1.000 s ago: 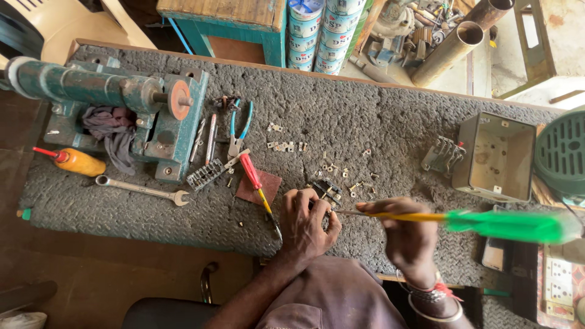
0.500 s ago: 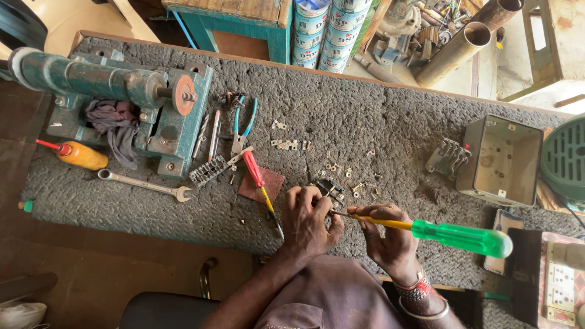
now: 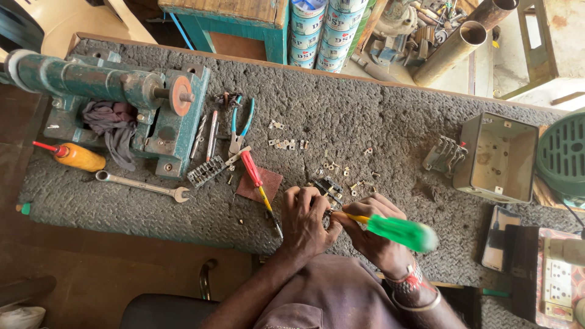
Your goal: The person assembles small electrical components on a workbench, using a screwdriver to tighten screws on a black terminal block. They handle screws, washers, and metal terminals, placing them into the block and securing them with the screwdriver.
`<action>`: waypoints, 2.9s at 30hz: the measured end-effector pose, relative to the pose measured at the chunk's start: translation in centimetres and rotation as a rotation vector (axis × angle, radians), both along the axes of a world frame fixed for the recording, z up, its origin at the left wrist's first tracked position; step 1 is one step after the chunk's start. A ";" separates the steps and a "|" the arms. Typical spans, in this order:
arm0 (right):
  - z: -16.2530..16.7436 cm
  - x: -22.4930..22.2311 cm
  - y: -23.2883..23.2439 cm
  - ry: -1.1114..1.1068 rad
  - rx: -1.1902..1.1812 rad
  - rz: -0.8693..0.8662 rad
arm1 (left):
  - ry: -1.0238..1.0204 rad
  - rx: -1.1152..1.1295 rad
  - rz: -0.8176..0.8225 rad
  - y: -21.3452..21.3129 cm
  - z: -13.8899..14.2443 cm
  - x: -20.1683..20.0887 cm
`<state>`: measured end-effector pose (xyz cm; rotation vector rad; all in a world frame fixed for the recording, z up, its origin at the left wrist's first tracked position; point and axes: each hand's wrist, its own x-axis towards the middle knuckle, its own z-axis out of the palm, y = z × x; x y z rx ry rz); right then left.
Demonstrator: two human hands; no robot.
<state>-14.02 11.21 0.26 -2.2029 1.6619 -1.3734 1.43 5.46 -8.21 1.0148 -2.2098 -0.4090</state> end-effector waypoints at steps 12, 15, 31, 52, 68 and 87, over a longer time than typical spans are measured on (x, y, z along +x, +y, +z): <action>-1.7 -1.1 -0.5 -0.185 -0.025 0.051 | -0.049 -0.025 0.010 -0.2 -0.6 0.0; -0.8 -1.0 0.2 -0.190 0.226 -0.032 | -0.034 -0.028 0.015 -0.2 -0.7 -0.1; 1.5 -1.0 -0.8 -0.246 0.231 0.158 | -0.031 -0.007 0.022 -0.2 -1.0 -0.1; 4.6 -2.6 -1.4 -0.293 0.267 0.305 | 0.344 0.319 -0.542 -4.3 2.7 0.1; 2.4 -3.2 -0.5 -0.456 0.397 0.235 | 0.255 0.491 -0.705 -6.6 3.4 0.0; 1.9 -3.5 -1.2 -0.176 0.139 0.199 | 0.509 0.468 -0.972 -6.6 3.4 -0.1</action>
